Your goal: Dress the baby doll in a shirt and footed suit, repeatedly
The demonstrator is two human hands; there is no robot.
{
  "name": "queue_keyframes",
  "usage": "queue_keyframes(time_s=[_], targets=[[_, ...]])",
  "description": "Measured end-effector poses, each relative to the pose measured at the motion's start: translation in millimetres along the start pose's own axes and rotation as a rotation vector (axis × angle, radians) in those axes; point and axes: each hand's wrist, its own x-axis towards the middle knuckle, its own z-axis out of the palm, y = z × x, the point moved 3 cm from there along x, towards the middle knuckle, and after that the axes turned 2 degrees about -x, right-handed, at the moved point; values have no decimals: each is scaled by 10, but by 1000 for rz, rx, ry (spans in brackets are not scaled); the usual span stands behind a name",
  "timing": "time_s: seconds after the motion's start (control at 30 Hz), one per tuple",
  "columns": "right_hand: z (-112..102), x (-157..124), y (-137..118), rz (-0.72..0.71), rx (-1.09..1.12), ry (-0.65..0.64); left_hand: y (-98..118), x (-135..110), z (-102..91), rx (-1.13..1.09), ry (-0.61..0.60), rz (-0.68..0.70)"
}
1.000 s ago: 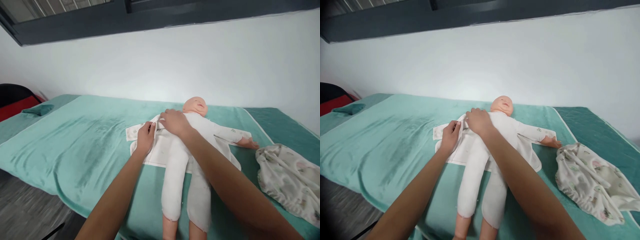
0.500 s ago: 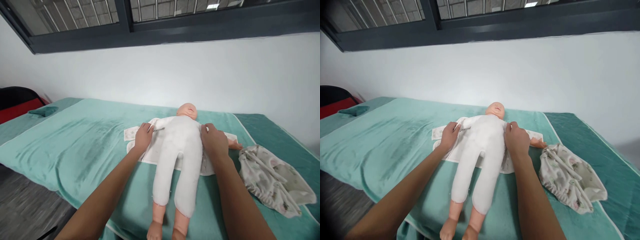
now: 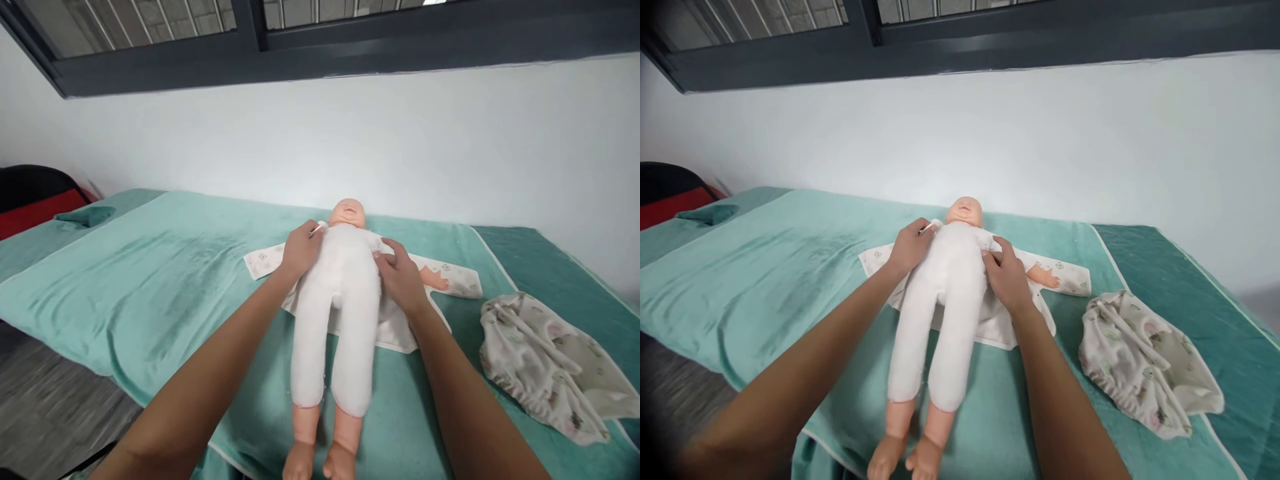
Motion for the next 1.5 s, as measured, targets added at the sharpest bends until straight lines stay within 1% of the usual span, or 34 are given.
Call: queue_keyframes(time_s=[0.07,0.13,0.23,0.3,0.37,0.47,0.5,0.53,0.57,0.6,0.67,0.73,0.8,0.87,0.93,0.97,1.0,1.07,1.13,1.17,1.27,1.37,1.43,1.5], targets=[[43,1,16,-4,44,-45,21,17,-54,-13,12,-27],[67,3,28,2,64,-71,39,20,-127,-33,-16,-70],[79,3,24,4,82,-97,126,10,-255,-88,-148,-162],[81,1,14,0,91,-114,255,-7,-336,-152,-246,-209],[81,-4,9,-2,90,-128,430,-39,-388,-225,-340,-202],[79,-8,21,2,86,-133,660,-144,-373,-318,-530,-129],[78,-9,28,4,89,-131,699,-194,-356,-346,-567,-110],[77,-9,36,7,93,-125,713,-249,-339,-374,-579,-99],[77,-10,44,11,94,-118,701,-309,-325,-394,-562,-96],[77,-10,51,15,90,-113,668,-377,-317,-401,-516,-95],[78,-10,63,21,69,-102,563,-537,-312,-360,-385,-72],[76,-9,71,21,39,-90,429,-722,-317,-255,-255,-10],[69,-4,83,22,8,-77,261,-892,-323,-155,-176,63],[61,4,102,34,-21,-67,33,-998,-355,-33,-73,113],[51,12,128,55,-39,-53,-243,-1015,-420,202,76,149],[47,16,139,64,-43,-46,-395,-990,-444,348,96,145],[45,18,147,69,-42,-43,-551,-944,-466,477,85,116],[46,18,154,70,-38,-46,-838,-812,-503,633,2,47],[50,14,156,68,-45,-50,-1049,-656,-542,702,-69,-38],[53,12,160,66,-49,-54,-1122,-579,-559,719,-95,-77],[61,8,190,66,-33,-64,-1231,-389,-589,744,-133,-155],[35,18,235,81,25,-34,-1265,-299,-597,754,-125,-178],[-31,35,264,109,84,31,-1285,-292,-598,752,-117,-183],[-151,58,304,140,120,145,-1305,-310,-602,740,-111,-189]])
